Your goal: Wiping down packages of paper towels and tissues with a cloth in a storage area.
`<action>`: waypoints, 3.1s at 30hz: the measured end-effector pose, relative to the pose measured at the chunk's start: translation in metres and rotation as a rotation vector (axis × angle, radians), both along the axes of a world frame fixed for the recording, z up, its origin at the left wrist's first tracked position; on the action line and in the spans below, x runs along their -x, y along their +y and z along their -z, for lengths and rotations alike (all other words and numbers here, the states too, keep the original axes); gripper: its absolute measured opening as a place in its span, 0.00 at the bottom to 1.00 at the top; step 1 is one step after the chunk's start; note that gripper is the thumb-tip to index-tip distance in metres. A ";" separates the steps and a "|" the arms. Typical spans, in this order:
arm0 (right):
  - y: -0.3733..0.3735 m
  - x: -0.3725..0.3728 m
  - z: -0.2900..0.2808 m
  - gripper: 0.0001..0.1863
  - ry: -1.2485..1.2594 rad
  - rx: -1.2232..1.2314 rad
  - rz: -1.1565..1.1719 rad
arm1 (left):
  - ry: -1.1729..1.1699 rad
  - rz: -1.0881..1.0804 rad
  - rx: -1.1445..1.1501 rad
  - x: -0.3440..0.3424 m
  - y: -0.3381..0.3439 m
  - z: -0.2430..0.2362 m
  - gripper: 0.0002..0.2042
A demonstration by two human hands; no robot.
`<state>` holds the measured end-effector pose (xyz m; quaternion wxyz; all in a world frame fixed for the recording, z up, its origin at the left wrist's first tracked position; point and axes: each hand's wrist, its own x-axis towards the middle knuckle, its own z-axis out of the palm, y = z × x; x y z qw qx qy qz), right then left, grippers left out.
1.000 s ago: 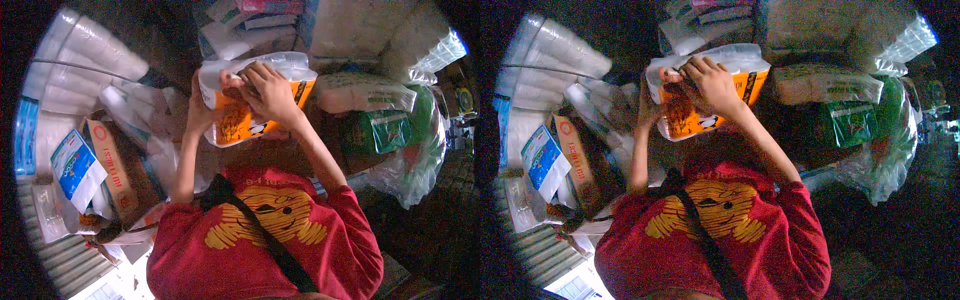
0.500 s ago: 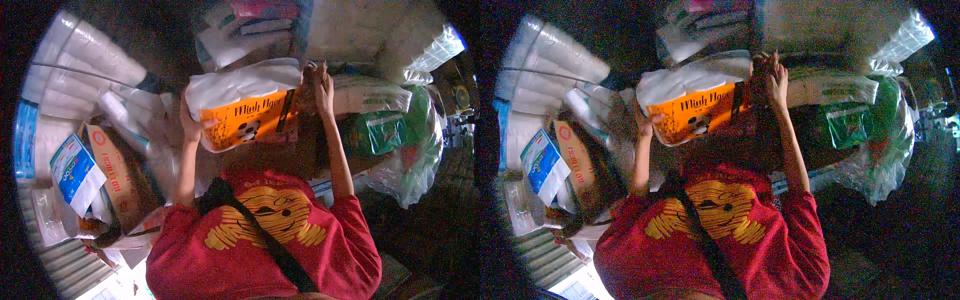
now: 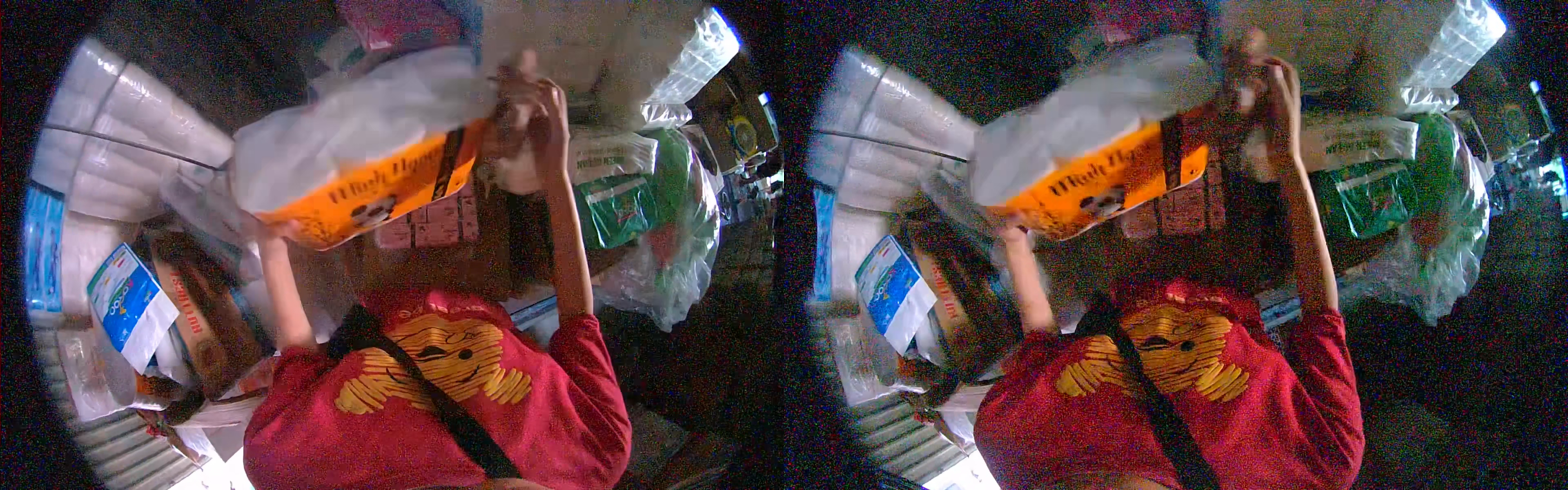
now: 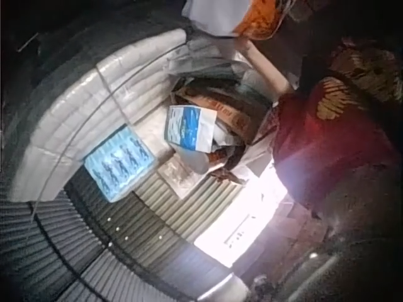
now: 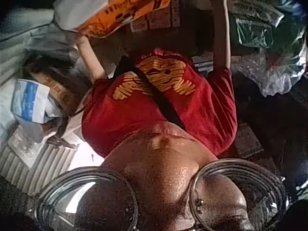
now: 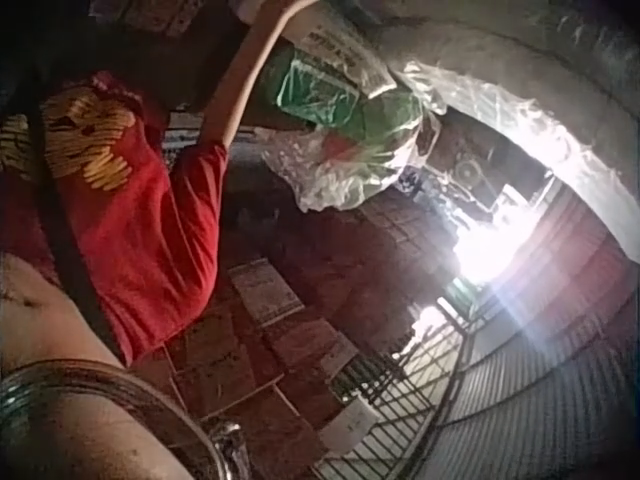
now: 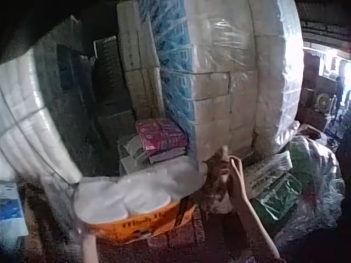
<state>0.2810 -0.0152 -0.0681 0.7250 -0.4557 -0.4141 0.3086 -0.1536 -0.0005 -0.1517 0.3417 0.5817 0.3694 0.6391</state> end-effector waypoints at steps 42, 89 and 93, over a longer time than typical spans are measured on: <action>-0.050 0.004 0.139 0.31 -0.588 0.073 -0.413 | -0.541 0.005 0.219 -0.067 0.011 -0.001 0.36; -0.043 0.098 0.066 0.29 0.250 0.378 -0.577 | 0.517 0.521 -0.062 -0.183 -0.027 -0.017 0.35; -0.024 0.046 0.128 0.28 -0.384 0.232 -0.588 | 0.420 0.442 -0.082 -0.169 -0.017 -0.032 0.30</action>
